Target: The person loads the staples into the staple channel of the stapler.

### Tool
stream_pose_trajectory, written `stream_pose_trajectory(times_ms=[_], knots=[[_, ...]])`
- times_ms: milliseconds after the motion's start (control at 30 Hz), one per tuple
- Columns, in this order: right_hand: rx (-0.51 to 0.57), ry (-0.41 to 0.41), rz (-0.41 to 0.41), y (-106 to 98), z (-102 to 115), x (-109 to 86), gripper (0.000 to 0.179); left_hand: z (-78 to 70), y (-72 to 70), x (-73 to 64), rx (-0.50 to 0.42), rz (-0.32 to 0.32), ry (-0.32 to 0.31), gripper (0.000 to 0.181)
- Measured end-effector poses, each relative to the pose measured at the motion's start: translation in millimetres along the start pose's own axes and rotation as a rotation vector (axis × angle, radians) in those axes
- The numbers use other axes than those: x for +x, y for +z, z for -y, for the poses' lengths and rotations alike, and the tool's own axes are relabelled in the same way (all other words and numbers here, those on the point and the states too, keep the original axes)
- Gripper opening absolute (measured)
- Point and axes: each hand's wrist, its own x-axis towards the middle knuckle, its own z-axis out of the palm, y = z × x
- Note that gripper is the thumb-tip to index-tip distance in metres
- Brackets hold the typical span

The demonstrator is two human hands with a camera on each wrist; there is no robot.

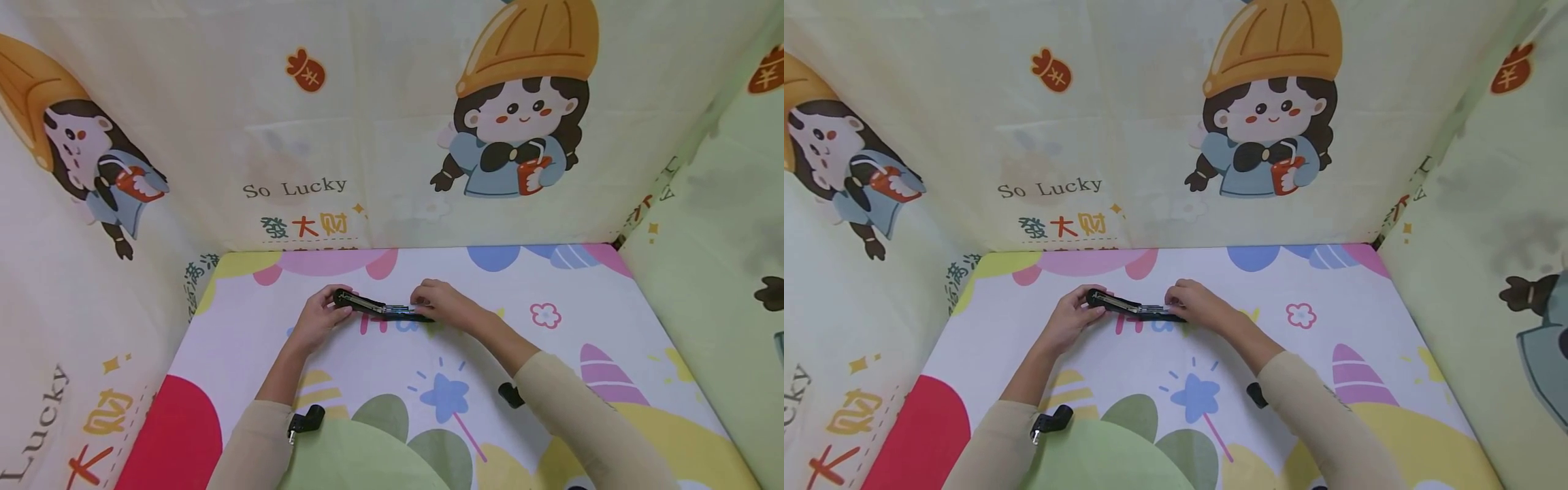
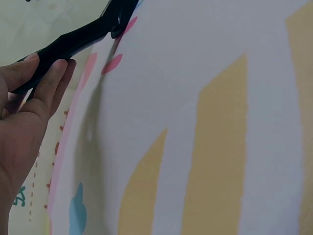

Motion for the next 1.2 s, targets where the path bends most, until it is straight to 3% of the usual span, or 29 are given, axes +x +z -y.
stream_pose_trajectory(times_ms=[367,867,1200], knots=[[-0.034,0.054,0.027,6.0,9.8,8.4,0.016,3.0,-0.6,2.0,-0.004,0.017,0.002,0.044],[-0.066,0.025,0.001,9.0,14.9,12.5,0.017,1.2,-1.1,1.4,0.042,-0.006,0.018,0.043],[-0.060,0.002,-0.037,12.7,13.7,14.0,0.013,-2.0,1.7,-0.3,-0.002,-0.006,0.024,0.045]])
